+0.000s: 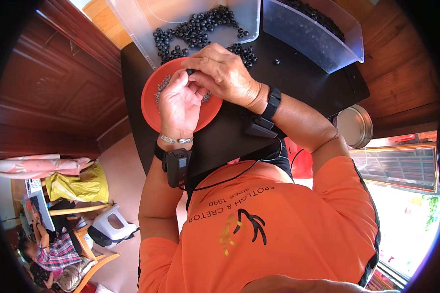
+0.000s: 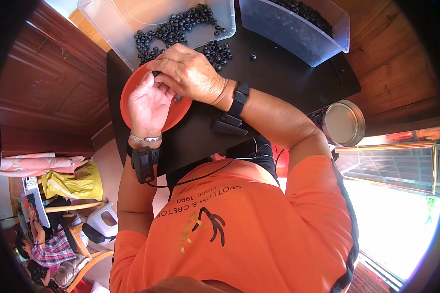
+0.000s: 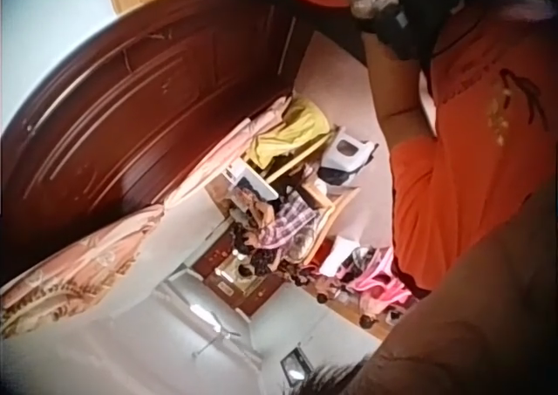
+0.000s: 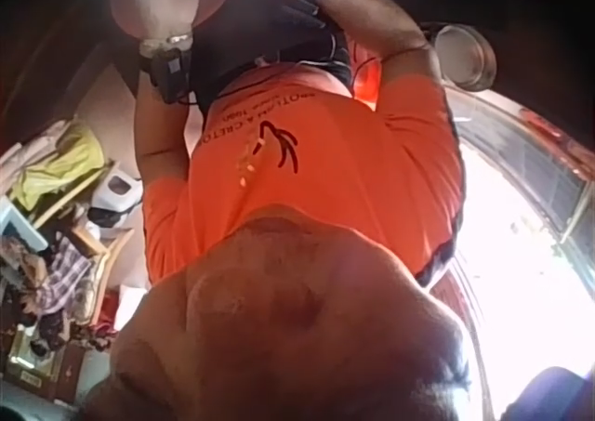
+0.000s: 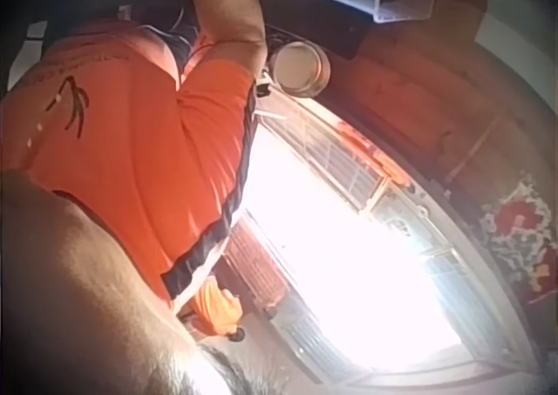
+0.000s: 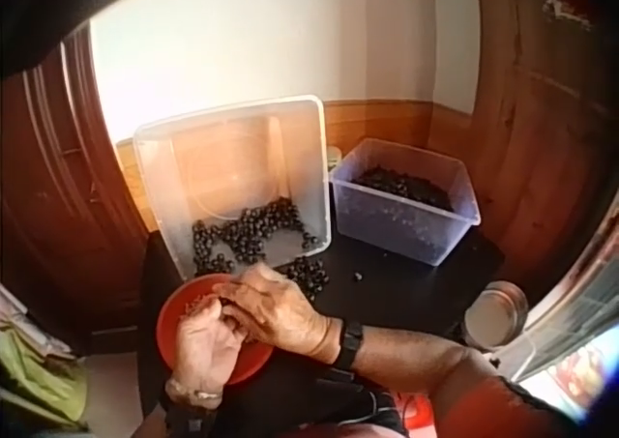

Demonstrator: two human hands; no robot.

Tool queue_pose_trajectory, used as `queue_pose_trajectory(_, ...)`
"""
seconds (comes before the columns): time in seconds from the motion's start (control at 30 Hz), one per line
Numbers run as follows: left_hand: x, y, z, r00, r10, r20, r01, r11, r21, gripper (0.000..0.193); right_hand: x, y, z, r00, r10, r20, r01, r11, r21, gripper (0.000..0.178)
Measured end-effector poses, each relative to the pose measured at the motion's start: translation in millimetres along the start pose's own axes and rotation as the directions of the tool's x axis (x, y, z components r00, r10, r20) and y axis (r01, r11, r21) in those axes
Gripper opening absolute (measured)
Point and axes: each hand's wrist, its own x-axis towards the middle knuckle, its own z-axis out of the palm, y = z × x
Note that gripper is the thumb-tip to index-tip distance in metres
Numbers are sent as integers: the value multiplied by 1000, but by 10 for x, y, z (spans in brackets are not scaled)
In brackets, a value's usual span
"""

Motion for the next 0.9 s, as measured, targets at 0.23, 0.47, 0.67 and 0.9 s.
queue_pose_trajectory(0.23,-20,-7,-94,1000,11,-15,-11,1000,-14,18,-15,-30,56,997,-69,30,69,997,-24,29)
queue_pose_trajectory(0.47,22,32,-84,999,-4,-45,7,998,64,20,131,-10,-171,994,-90,66,100,981,-166,23)
queue_pose_trajectory(0.67,-20,226,-125,977,85,-196,-57,988,143,23,746,216,-1238,938,-33,-346,-177,812,-556,19)
queue_pose_trajectory(0.9,56,203,-127,973,79,-216,-54,992,117,24,540,694,-1638,952,116,-283,-278,714,-643,24)
